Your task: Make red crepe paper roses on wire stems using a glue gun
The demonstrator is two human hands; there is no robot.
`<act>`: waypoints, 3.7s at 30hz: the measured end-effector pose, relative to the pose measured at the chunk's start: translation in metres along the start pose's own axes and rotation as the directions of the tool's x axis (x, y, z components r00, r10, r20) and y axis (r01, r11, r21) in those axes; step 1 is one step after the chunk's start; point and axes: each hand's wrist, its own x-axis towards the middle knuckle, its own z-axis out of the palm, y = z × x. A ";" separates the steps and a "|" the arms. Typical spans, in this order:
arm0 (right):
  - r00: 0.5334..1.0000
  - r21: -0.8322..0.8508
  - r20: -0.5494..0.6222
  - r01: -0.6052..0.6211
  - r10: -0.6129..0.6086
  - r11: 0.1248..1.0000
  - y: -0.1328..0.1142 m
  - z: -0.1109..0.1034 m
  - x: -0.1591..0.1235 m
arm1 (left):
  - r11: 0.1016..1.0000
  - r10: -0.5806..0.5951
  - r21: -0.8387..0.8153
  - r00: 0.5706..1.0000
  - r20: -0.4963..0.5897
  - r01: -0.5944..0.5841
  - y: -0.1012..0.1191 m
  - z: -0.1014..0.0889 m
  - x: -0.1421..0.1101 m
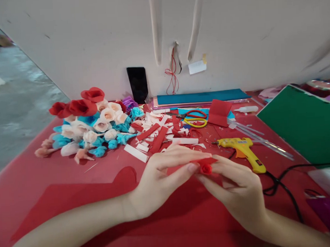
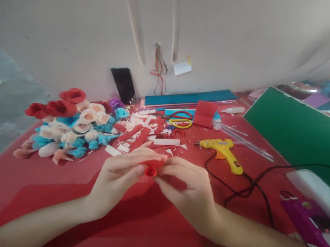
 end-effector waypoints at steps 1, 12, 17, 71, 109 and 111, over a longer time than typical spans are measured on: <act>1.000 0.003 0.001 -0.003 0.003 1.000 0.000 0.000 0.000 | 1.000 -0.013 -0.019 1.000 0.010 0.013 0.000 0.001 -0.001; 0.999 0.004 0.038 -0.038 0.037 0.999 0.001 -0.001 -0.001 | 0.981 0.114 0.157 0.993 0.029 -0.117 0.007 -0.008 0.008; 0.995 0.033 0.069 -0.081 0.079 0.996 0.001 -0.001 0.000 | 0.978 0.087 0.183 0.992 0.089 -0.102 0.011 -0.015 0.009; 0.916 0.166 0.212 -0.378 0.342 0.911 -0.007 -0.015 0.004 | 0.961 -0.145 0.260 0.976 0.162 0.099 0.013 -0.025 0.013; 0.796 0.355 0.459 -0.571 0.395 0.740 -0.009 -0.017 0.001 | 0.979 -0.007 -0.195 0.970 0.244 0.056 -0.014 -0.017 0.011; 0.787 0.379 0.466 -0.590 0.404 0.713 -0.009 -0.017 0.001 | 0.966 -0.048 -0.236 0.972 0.229 0.103 -0.014 -0.016 0.010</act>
